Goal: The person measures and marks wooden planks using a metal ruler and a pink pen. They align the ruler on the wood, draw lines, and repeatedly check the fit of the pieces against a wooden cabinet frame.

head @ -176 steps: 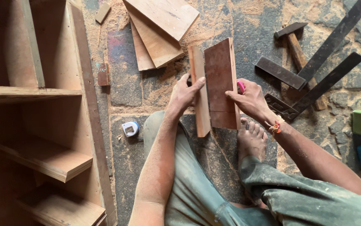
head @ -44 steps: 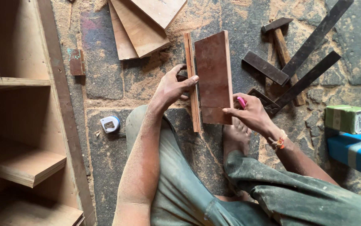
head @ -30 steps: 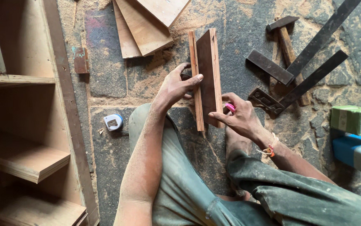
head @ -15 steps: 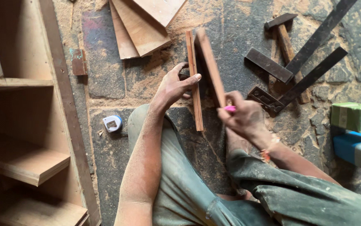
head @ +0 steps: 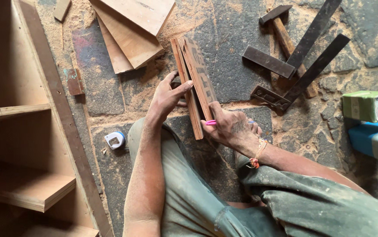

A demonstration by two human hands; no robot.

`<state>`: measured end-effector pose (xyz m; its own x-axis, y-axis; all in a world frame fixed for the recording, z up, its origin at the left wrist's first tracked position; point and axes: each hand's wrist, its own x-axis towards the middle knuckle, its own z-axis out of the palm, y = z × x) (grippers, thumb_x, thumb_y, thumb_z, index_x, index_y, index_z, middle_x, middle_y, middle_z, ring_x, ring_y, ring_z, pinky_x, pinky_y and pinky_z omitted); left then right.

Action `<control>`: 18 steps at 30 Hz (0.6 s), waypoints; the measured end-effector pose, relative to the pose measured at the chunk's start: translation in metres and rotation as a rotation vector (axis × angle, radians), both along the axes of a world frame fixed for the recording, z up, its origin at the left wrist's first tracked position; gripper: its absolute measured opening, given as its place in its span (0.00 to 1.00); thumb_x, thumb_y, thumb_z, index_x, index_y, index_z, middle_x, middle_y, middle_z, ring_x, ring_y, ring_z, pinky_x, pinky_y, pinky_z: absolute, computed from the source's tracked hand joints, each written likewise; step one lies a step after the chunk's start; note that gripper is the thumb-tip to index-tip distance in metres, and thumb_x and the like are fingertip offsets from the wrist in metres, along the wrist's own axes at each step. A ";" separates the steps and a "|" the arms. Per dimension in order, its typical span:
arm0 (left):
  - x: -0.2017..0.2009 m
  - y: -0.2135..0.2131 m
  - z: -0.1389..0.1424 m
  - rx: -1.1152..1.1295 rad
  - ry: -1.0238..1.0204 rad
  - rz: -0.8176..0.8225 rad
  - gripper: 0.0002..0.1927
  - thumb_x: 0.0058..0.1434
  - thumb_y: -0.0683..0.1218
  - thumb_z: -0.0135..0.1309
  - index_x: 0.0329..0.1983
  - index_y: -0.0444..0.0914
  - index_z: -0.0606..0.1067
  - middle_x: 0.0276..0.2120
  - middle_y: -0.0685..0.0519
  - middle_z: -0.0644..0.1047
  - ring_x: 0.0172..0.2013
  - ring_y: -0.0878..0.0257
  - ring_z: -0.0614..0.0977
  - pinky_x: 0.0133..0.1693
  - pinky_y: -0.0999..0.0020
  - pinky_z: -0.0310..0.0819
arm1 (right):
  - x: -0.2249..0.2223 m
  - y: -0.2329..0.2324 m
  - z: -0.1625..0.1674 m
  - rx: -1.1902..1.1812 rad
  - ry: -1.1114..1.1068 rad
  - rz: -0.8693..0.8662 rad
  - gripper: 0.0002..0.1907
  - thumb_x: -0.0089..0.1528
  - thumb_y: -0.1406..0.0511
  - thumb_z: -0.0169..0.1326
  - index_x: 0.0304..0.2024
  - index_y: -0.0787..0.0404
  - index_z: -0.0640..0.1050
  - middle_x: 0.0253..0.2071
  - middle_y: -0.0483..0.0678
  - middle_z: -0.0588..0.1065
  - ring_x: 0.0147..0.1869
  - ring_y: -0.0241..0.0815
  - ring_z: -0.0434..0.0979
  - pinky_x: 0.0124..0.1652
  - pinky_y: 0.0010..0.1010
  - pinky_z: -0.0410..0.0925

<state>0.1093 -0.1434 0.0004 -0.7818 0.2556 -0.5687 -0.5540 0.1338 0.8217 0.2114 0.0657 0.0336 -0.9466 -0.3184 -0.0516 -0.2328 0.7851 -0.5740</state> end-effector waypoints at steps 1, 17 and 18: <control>0.000 0.000 0.000 -0.003 0.001 -0.004 0.39 0.59 0.56 0.61 0.69 0.35 0.64 0.48 0.43 0.82 0.45 0.56 0.87 0.36 0.59 0.90 | 0.000 0.000 0.000 -0.001 -0.008 -0.004 0.23 0.62 0.57 0.61 0.51 0.63 0.69 0.20 0.54 0.75 0.23 0.54 0.79 0.24 0.43 0.70; -0.003 0.005 0.004 -0.130 0.016 -0.056 0.43 0.57 0.59 0.61 0.70 0.36 0.62 0.46 0.42 0.81 0.43 0.56 0.87 0.37 0.61 0.91 | -0.005 0.022 -0.004 -0.045 -0.048 -0.079 0.31 0.60 0.62 0.58 0.65 0.62 0.66 0.21 0.56 0.75 0.26 0.55 0.80 0.28 0.44 0.73; -0.003 0.006 0.004 -0.122 0.022 -0.055 0.43 0.57 0.59 0.61 0.70 0.36 0.62 0.46 0.43 0.81 0.43 0.57 0.87 0.36 0.62 0.91 | -0.006 0.022 -0.005 -0.071 -0.046 -0.070 0.31 0.61 0.62 0.58 0.65 0.62 0.66 0.22 0.56 0.76 0.26 0.55 0.80 0.28 0.45 0.73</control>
